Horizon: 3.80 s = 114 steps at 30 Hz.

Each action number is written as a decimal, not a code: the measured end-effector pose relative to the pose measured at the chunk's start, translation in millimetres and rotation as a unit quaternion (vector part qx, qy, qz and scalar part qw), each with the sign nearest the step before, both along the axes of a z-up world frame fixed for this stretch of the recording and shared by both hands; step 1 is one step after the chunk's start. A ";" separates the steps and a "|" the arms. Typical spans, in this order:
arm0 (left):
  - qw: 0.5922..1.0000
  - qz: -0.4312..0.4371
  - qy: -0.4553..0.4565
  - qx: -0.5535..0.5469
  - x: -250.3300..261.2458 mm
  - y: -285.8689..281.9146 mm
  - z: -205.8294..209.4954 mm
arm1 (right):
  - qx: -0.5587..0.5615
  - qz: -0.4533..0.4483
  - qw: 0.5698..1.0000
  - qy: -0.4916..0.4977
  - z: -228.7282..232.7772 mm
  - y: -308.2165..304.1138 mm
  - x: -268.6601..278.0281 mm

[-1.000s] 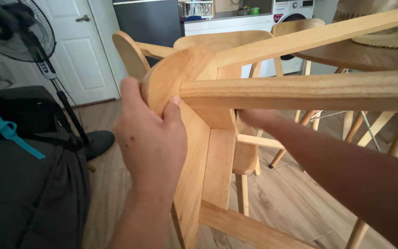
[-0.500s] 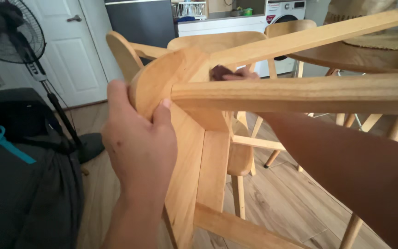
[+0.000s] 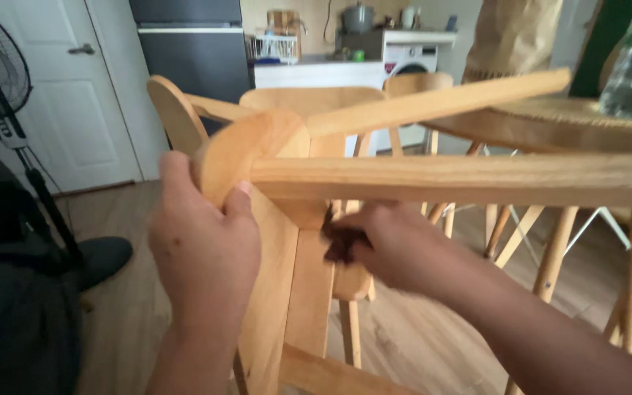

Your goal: The person wipes a wooden chair with a dark cloth, cleaning the backrest, seat, and legs. The chair is repositioned to access different surfaces, and the wiping continues across multiple parts of the chair.

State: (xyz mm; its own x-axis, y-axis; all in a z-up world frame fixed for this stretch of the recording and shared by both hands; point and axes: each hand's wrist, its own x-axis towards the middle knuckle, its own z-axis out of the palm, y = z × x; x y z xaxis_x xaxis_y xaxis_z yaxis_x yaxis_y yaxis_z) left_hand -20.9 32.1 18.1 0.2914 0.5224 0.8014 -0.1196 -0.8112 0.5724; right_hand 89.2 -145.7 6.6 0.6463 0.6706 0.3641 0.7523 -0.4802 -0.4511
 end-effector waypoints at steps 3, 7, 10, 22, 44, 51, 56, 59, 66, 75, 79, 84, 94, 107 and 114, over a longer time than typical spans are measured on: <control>0.999 -0.005 0.030 -0.020 -3.1 4.9 5.4 | 0.007 0.041 0.992 -0.117 32.6 -10.4 -58.0; 1.000 -0.012 0.024 -0.014 -6.6 7.5 5.6 | 0.020 0.027 0.989 -0.143 100.6 -10.3 -73.9; 1.000 -0.018 0.009 0.000 -10.3 8.2 8.3 | 0.078 0.116 0.967 -0.211 137.4 15.5 -45.0; 0.999 -0.001 0.036 -0.014 -5.8 12.5 7.7 | -0.182 0.102 0.946 -0.249 145.4 91.9 26.4; 0.994 -0.048 0.055 -0.076 -12.8 13.1 11.4 | -0.364 -0.070 0.923 0.105 124.2 31.7 272.7; 0.992 -0.016 0.095 -0.082 -10.1 9.6 13.7 | -0.295 0.084 0.947 0.092 138.1 92.6 193.7; 0.995 -0.017 0.078 -0.067 -11.3 11.7 11.5 | -0.136 0.089 0.970 0.181 169.2 88.2 69.2; 0.996 -0.012 0.075 -0.056 -10.9 11.6 9.9 | -0.183 0.130 0.964 0.143 170.2 67.9 23.3; 0.994 -0.018 0.089 -0.060 -16.6 13.7 12.5 | -0.183 0.091 0.948 -0.246 108.8 -48.0 -47.2; 0.998 -0.016 0.055 -0.019 -16.0 17.5 4.8 | 0.058 -0.056 0.979 -0.186 65.0 -220.9 -3.7; 0.998 -0.022 0.058 -0.024 -18.5 17.2 4.9 | -0.064 -0.295 0.952 -0.048 72.5 -140.9 -61.8; 0.997 0.000 0.073 -0.029 -23.0 14.6 5.3 | -0.185 -0.162 0.930 -0.273 85.3 14.5 -60.5; 1.000 -0.007 0.022 -0.016 -22.1 18.5 -1.7 | -0.348 -0.346 0.865 -0.108 118.4 -51.5 -92.5; 0.998 -0.010 0.034 -0.059 -24.3 28.7 2.7 | -0.047 -0.150 0.884 -0.441 67.5 -162.3 -77.5; 0.998 -0.013 0.015 -0.060 -22.5 30.3 0.1 | 0.202 0.097 0.863 -0.453 -1.3 -39.6 -103.9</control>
